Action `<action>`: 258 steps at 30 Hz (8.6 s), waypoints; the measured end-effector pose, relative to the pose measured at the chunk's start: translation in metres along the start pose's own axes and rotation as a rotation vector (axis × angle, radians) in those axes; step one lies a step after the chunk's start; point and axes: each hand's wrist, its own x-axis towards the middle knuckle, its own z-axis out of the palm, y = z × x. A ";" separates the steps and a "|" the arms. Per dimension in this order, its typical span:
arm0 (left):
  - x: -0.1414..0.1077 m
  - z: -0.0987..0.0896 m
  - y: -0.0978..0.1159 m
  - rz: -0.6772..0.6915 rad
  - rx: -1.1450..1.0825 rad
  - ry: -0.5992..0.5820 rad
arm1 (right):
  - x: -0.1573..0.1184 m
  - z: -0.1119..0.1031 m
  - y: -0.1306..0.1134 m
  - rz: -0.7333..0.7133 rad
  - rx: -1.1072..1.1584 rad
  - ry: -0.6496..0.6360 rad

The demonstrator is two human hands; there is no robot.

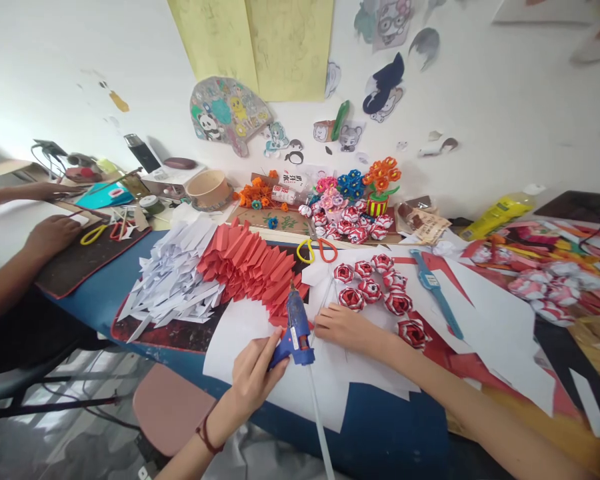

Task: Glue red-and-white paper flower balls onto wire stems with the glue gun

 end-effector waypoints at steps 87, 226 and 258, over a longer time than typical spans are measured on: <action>0.066 0.032 0.044 -0.467 -0.589 -0.226 | -0.032 -0.059 -0.079 1.086 1.955 1.319; 0.043 -0.004 0.019 -0.910 -0.758 -0.611 | -0.035 0.023 -0.093 1.152 0.186 0.789; 0.044 0.000 0.029 -0.957 -0.762 -0.506 | -0.035 0.023 -0.094 1.140 0.195 0.804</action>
